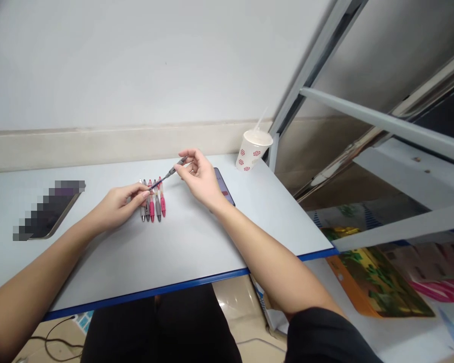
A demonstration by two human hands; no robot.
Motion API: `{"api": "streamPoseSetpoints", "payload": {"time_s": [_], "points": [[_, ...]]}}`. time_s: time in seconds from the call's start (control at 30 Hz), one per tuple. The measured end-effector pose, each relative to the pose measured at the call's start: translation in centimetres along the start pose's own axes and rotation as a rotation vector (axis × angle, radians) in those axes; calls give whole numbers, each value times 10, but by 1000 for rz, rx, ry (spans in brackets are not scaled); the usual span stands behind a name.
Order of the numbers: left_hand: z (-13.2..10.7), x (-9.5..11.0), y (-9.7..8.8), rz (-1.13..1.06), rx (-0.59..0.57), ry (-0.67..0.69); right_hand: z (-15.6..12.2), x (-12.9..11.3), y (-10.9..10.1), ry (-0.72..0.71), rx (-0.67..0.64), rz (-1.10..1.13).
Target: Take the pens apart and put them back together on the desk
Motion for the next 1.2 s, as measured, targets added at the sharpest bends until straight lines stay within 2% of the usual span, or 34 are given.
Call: {"api": "streamPoseSetpoints", "payload": {"time_s": [0.17, 0.4, 0.63, 0.77, 0.9, 1.03, 1.2], "points": [[-1, 1, 1, -4, 10, 12, 0, 5, 3, 71, -31, 55], [-5, 5, 3, -33, 50, 17, -9, 5, 13, 214, -258, 85], [-4, 2, 7, -73, 38, 6, -10, 9, 13, 305, -381, 60], [-3, 0, 4, -43, 102, 87, -16, 6, 15, 220, -354, -109], [-2, 0, -2, 29, 158, 199, -23, 4, 17, 125, -403, -360], [-2, -2, -4, 104, 161, 248, -26, 0, 22, 19, -471, -243], [-4, 5, -2, 41, 126, 309, -23, 1, 17, 106, -557, -393]]}}
Point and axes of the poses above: each hand's wrist, its own z-axis towards the middle knuckle, its own y-axis out of the palm, x = y × z, the point moved 4 cm from there along z, towards the middle knuckle, and after that the axes turned 15 degrees about x, right-handed, at the moved point
